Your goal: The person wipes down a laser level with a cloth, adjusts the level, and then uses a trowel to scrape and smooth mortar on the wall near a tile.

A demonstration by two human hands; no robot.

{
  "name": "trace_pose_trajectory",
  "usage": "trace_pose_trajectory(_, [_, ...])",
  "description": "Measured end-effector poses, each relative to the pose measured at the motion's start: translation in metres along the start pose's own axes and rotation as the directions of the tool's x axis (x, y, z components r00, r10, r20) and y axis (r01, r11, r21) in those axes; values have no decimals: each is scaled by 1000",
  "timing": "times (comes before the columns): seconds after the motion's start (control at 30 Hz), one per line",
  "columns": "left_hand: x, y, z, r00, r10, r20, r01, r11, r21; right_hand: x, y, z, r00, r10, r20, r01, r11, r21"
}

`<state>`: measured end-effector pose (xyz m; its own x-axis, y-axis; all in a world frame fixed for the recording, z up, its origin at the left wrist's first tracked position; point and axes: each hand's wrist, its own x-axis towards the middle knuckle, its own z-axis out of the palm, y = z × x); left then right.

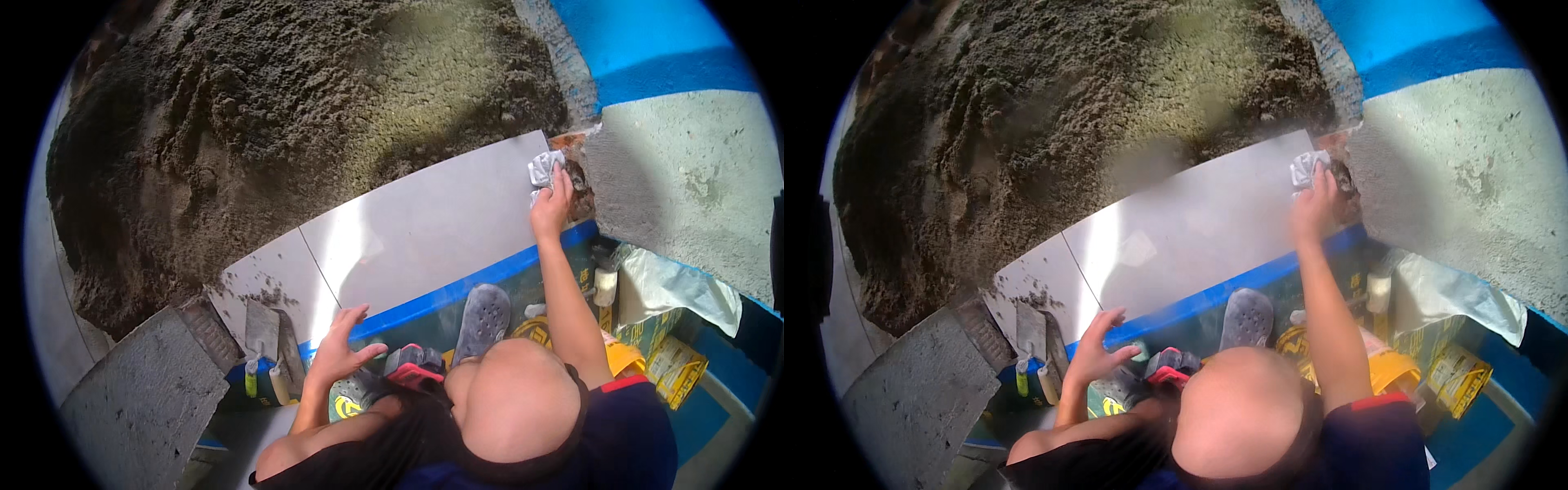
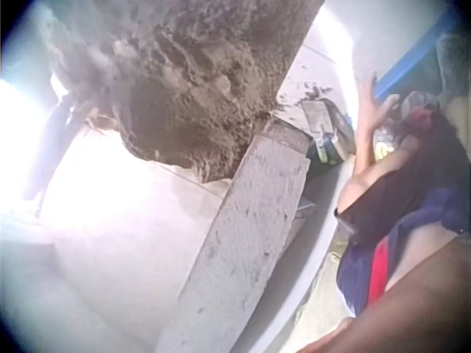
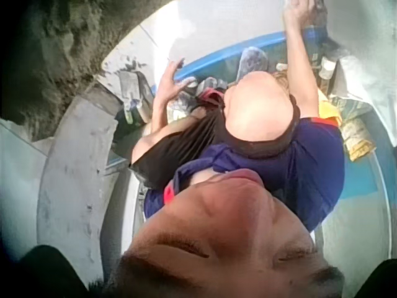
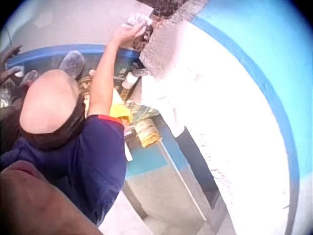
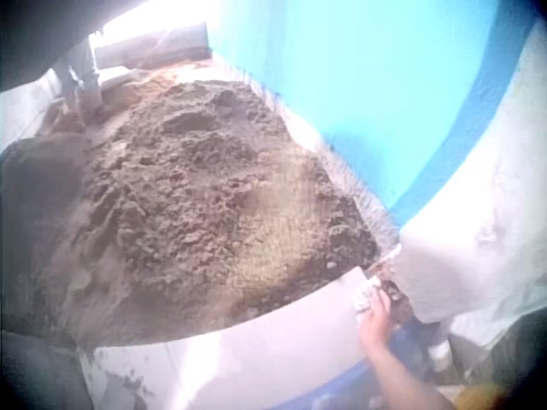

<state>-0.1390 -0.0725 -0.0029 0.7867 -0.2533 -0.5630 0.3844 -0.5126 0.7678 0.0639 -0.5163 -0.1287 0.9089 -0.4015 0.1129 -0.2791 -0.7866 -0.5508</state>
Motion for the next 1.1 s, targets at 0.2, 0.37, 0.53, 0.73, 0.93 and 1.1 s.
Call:
trace_pose_trajectory(0.2, [-2, -4, 19, 998, -9, 67, 12, 999, -41, 31, -53, 62, 980, -198, -7, 198, 979, 42])
trace_pose_trajectory(0.37, [-9, -1, 6, 1000, -21, 1, 21, 1000, 22, -27, -66, 8, 994, -113, -7, 113, 981, 158])
trace_pose_trajectory(0.53, [1, -4, 19, 1000, -14, 16, 14, 1000, 2, 2, -9, 30, 998, -52, -17, 49, 989, -143])
trace_pose_trajectory(0.73, [5, 12, 13, 999, 28, 27, -30, 998, 59, 23, -46, 23, 973, -165, -159, 187, 974, 130])
trace_pose_trajectory(0.93, [-7, -7, 11, 993, -22, -118, 21, 1000, -11, -110, -23, -23, 968, -152, 198, 169, 983, -72])
trace_pose_trajectory(1.1, [12, 6, 23, 1000, 13, 20, -13, 1000, 7, -37, -71, 34, 932, -327, 156, 323, 945, 49])
